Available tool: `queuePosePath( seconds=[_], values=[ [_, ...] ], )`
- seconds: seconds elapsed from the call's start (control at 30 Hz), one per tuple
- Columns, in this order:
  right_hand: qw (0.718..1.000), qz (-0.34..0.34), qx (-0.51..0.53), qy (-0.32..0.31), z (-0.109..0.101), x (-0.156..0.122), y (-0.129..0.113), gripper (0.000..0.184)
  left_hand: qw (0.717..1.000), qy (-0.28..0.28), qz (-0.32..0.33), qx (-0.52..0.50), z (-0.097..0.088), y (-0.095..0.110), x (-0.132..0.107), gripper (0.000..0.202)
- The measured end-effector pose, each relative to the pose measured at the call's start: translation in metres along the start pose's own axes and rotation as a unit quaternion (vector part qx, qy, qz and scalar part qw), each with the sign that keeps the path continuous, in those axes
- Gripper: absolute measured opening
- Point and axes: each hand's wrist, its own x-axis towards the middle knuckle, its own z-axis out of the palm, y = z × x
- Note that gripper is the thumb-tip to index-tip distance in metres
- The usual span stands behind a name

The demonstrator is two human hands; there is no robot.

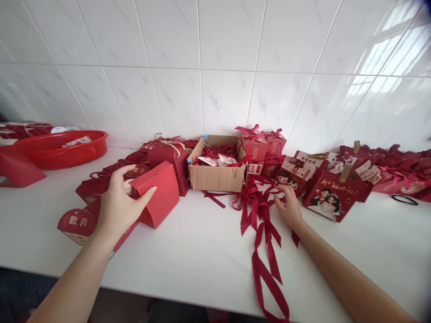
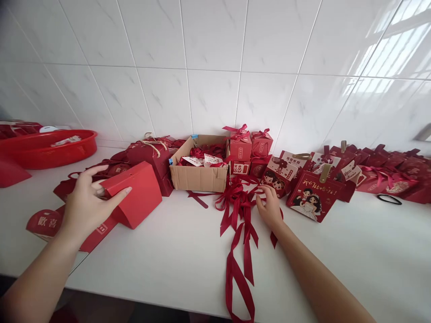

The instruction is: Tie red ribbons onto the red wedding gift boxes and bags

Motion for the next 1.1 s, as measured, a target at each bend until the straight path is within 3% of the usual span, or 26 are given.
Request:
queuePosePath(
  seconds=[0.07, 0.17, 0.27, 0.33, 0.43, 0.5, 0.67, 0.83, 0.9, 1.03, 1.1],
  values=[
    [1.000, -0.022, 0.011, 0.006, -0.004, 0.004, -0.009, 0.032, 0.994, 0.013, 0.014, -0.104, -0.004, 0.012, -0.008, 0.067],
    [0.997, -0.058, 0.032, 0.029, -0.013, 0.019, -0.041, 0.038, 0.965, -0.032, 0.033, -0.258, -0.009, 0.040, -0.016, 0.066],
    [0.991, -0.107, 0.068, 0.047, -0.026, 0.035, -0.100, 0.043, 0.926, -0.115, 0.106, -0.342, -0.008, 0.075, -0.017, 0.057],
    [0.964, -0.175, 0.183, 0.077, -0.036, 0.044, -0.146, 0.046, 0.907, -0.151, 0.147, -0.363, -0.003, 0.097, -0.016, 0.056],
    [0.934, -0.206, 0.280, 0.085, -0.052, 0.052, -0.201, 0.054, 0.887, -0.156, 0.182, -0.395, 0.007, 0.124, -0.014, 0.057],
    [0.926, -0.192, 0.319, 0.063, -0.057, 0.053, -0.219, 0.058, 0.869, -0.132, 0.208, -0.429, 0.013, 0.135, -0.013, 0.057],
    [0.904, -0.167, 0.394, 0.027, -0.046, 0.049, -0.218, 0.056, 0.845, -0.101, 0.229, -0.473, 0.026, 0.136, -0.009, 0.057],
    [0.908, -0.123, 0.392, 0.078, -0.027, 0.042, -0.217, 0.043, 0.842, -0.212, 0.220, -0.445, 0.029, 0.124, 0.005, 0.023],
    [0.908, -0.120, 0.387, 0.105, -0.024, 0.041, -0.218, 0.033, 0.851, -0.229, 0.226, -0.414, 0.029, 0.121, 0.010, 0.013],
    [0.916, -0.120, 0.363, 0.123, -0.025, 0.039, -0.217, 0.021, 0.880, -0.170, 0.284, -0.342, 0.029, 0.118, 0.014, 0.008],
    [0.919, -0.101, 0.363, 0.116, -0.025, 0.039, -0.216, 0.020, 0.882, -0.164, 0.277, -0.344, 0.033, 0.118, 0.014, 0.010]
  ],
)
